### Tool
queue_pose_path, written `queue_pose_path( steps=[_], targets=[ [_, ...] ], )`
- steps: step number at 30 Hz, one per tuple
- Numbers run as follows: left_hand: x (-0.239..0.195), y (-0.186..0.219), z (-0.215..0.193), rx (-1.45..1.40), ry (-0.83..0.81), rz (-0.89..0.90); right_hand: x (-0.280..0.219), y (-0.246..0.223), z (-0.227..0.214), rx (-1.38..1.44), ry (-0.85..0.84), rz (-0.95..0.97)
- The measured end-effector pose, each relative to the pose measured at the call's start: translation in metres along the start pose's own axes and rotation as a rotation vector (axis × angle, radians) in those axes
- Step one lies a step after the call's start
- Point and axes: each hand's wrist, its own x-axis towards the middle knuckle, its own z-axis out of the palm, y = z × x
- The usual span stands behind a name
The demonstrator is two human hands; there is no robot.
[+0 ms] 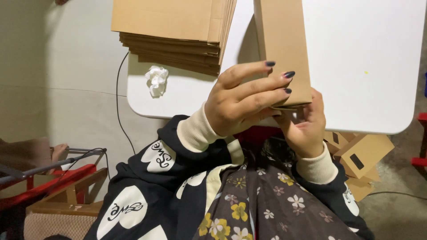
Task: Assembling a cardboard gift box by folding its sides and tucking in the bottom and top flaps.
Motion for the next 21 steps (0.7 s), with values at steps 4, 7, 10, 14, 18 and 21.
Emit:
queue_pose_path(
  steps=[4,7,10,14,18,21],
  targets=[
    [-0.004,-0.005,0.007,-0.098,-0.059,0.015,-0.004,0.007,-0.008,-0.329,-0.004,-0.098],
    [-0.001,-0.004,0.009,-0.216,-0.072,0.01,0.005,-0.004,-0.014,-0.273,0.011,-0.066],
    [-0.001,-0.005,0.008,-0.238,-0.085,-0.009,0.022,-0.01,-0.023,-0.146,-0.065,-0.482],
    [0.0,-0.005,0.008,-0.229,-0.074,0.013,0.027,-0.016,-0.025,-0.331,-0.032,-0.526],
    [-0.002,-0.006,0.011,-0.226,-0.042,0.026,0.029,-0.011,-0.024,-0.27,-0.028,-0.549],
    [-0.011,-0.003,0.015,-0.294,-0.032,-0.056,0.028,-0.024,-0.021,-0.323,-0.023,-0.5]
  ],
)
